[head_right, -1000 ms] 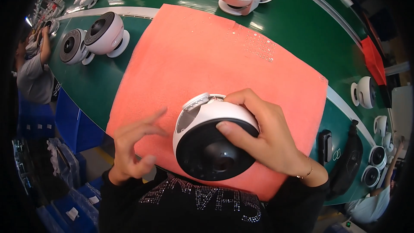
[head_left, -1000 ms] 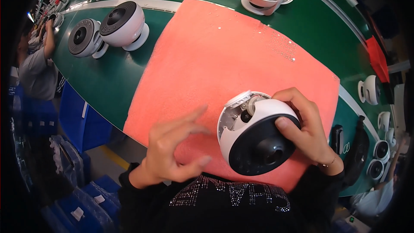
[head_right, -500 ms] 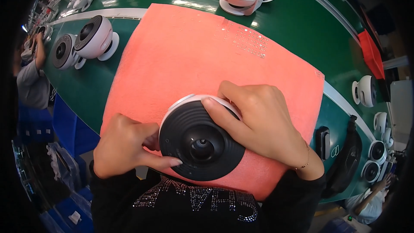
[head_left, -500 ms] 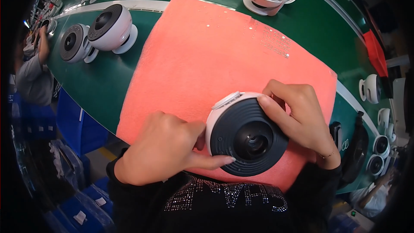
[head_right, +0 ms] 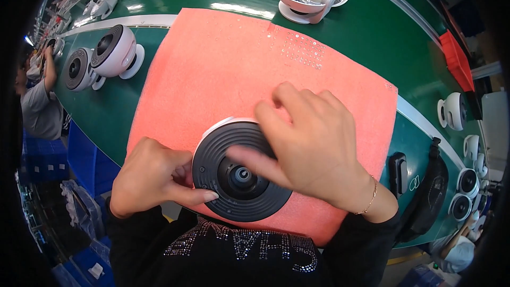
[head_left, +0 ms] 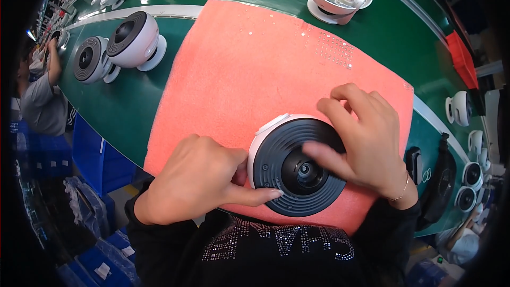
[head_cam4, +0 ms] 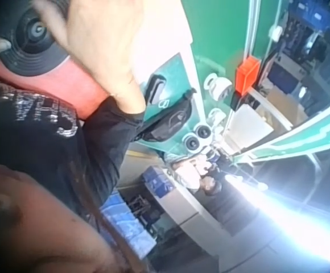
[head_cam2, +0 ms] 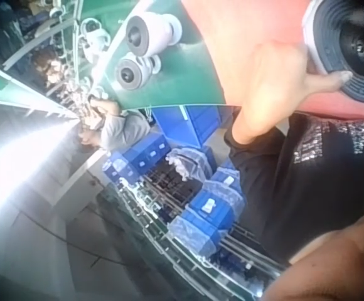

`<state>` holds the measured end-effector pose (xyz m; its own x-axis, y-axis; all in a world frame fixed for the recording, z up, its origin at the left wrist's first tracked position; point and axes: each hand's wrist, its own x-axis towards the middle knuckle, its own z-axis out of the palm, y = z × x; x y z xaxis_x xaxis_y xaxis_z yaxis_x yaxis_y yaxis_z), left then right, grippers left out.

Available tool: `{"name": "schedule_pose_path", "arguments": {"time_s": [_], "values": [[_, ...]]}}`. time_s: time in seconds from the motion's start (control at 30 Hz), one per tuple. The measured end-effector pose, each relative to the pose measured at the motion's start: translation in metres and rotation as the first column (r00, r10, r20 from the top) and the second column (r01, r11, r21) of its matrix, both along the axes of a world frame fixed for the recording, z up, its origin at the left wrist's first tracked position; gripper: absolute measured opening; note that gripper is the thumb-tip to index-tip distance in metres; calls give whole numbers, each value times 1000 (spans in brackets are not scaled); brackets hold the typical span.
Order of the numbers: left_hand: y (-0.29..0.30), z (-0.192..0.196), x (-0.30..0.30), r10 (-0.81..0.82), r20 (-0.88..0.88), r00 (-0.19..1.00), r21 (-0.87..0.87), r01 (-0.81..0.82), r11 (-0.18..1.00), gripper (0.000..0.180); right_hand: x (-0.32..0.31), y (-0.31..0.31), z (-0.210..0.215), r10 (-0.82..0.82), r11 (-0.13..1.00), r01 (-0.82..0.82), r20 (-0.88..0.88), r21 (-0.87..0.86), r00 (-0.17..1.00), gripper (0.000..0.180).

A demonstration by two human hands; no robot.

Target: Assembling and testing the mechanical rotation of dome security camera components on a production line.

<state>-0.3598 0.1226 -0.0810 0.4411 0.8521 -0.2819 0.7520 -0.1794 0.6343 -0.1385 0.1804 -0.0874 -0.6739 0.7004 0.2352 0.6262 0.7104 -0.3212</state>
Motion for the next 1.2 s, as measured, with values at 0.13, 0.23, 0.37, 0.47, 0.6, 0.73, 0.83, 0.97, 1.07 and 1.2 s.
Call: {"name": "schedule_pose_path", "arguments": {"time_s": [0.13, 0.23, 0.37, 0.47, 0.6, 0.73, 0.83, 0.97, 1.07, 1.2], "values": [[3, 3, 1, 1, 9, 1000, -88, 0, 996, 50, 8, -13, 9, 316, 946, -321, -121, -31, 941, 37], [0, 1, 1, 6, 5, 1000, -84, -5, 996, 50, 11, -14, 2, 422, 895, -443, -219, -53, 879, 46], [1, -1, -3, -43, -38, 998, -88, 39, 995, 50, 7, -15, 9, 574, 780, -605, -198, -164, 794, 38], [4, 0, 0, -18, 0, 1000, -53, 18, 998, 52, 0, -26, 14, 294, 913, -364, -323, -184, 900, 44], [2, -3, -2, -17, -63, 998, -42, 15, 999, 53, 6, -26, 3, 384, 908, -408, -198, -95, 902, 38], [1, -3, -6, -39, -68, 997, -28, 37, 999, 39, 1, -25, 17, 466, 821, -508, -208, -259, 860, 34], [5, -1, -5, -46, -65, 997, -26, 44, 999, 40, 0, -26, 9, 224, 928, -290, -271, -233, 936, 32], [4, 0, -4, -52, -102, 993, -12, 51, 999, 43, 6, -22, -3, 370, 872, -437, -289, -220, 883, 27], [5, -1, -3, -47, -143, 989, 53, 55, 997, 47, 6, -18, 7, 388, 826, -486, -337, -285, 858, 38], [5, -11, -6, -33, -331, 943, -71, 10, 997, 42, 9, -11, -21, -101, 904, -58, -343, -424, 934, 50]]}}
